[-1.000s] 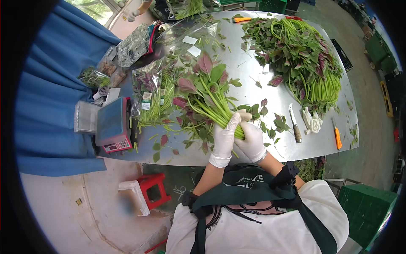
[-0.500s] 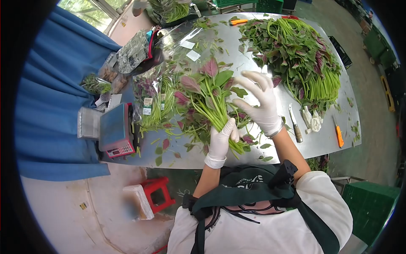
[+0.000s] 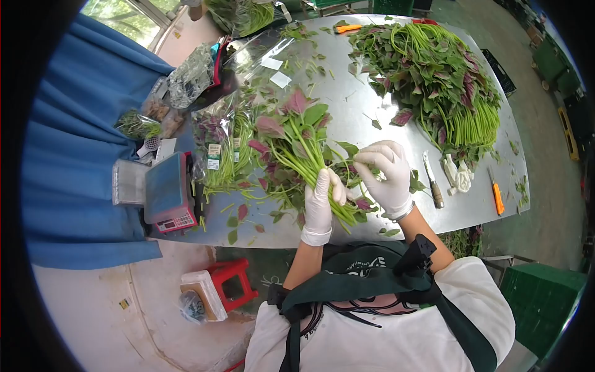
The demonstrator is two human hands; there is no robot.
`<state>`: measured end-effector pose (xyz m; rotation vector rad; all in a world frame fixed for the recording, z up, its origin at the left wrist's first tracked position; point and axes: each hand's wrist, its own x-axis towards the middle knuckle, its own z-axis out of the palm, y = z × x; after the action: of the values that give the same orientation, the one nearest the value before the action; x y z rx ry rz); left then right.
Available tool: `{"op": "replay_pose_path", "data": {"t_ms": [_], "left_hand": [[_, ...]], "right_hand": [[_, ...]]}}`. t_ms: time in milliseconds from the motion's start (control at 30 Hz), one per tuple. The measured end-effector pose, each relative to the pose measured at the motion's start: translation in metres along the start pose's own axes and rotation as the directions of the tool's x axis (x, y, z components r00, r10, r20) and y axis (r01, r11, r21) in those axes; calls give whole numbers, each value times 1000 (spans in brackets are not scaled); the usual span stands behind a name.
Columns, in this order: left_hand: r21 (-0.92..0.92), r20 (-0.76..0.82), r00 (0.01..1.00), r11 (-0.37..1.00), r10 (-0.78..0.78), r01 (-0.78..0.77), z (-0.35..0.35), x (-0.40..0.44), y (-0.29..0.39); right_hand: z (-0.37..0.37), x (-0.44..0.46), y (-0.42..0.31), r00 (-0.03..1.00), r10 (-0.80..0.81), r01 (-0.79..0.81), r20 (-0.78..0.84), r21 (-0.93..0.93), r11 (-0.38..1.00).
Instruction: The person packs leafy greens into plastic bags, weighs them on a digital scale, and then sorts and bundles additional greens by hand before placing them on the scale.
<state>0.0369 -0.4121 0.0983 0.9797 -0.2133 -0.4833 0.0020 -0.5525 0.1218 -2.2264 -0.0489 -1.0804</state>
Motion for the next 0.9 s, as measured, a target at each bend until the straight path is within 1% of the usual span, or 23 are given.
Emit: {"op": "replay_pose_path", "data": {"t_ms": [67, 167, 200, 300, 333, 433, 533, 633, 667, 733, 800, 833, 900], "left_hand": [[-12, -51, 999, 1000, -5, 5, 0, 1, 0], [5, -163, 987, 1000, -8, 9, -2, 1, 1], [17, -204, 979, 1000, -5, 9, -3, 2, 3], [139, -298, 954, 990, 5, 38, -11, 2, 2], [143, -322, 947, 988, -4, 53, -9, 1, 5], [131, -256, 967, 991, 14, 20, -18, 0, 0], [17, -264, 964, 1000, 13, -9, -16, 0, 1], [65, -320, 946, 998, 43, -23, -18, 2, 8], [90, -344, 937, 996, 53, -23, -16, 2, 13], [67, -343, 938, 998, 43, -21, -18, 1, 15], [74, -350, 936, 997, 49, -24, -21, -1, 14], [92, -353, 934, 995, 59, -28, -22, -1, 11], [123, -344, 935, 992, 83, -42, -22, 0, 10]], "right_hand": [[-3, -5, -6, 1000, 14, -14, 2, -32, 999], [-7, -17, -10, 966, 119, -159, 231, 166, 973], [-11, -21, -12, 939, 90, -143, 332, 136, 980], [-14, -41, -16, 909, 92, -138, 407, 84, 987], [-15, -46, -17, 905, 101, -166, 413, 124, 978], [-16, -55, -22, 863, 153, -241, 482, 126, 962], [-17, -55, -23, 858, 80, -200, 507, 187, 962], [-27, -61, -19, 758, 31, -237, 652, 231, 944], [-31, -61, -14, 705, 40, -278, 708, 224, 934], [-41, -60, 3, 582, 47, -358, 812, 203, 911], [-52, -70, 30, 368, 214, -302, 905, -101, 948], [-56, -73, 40, 263, 308, -244, 914, -246, 938], [-59, -68, 51, 211, 528, -162, 823, -503, 849]]}}
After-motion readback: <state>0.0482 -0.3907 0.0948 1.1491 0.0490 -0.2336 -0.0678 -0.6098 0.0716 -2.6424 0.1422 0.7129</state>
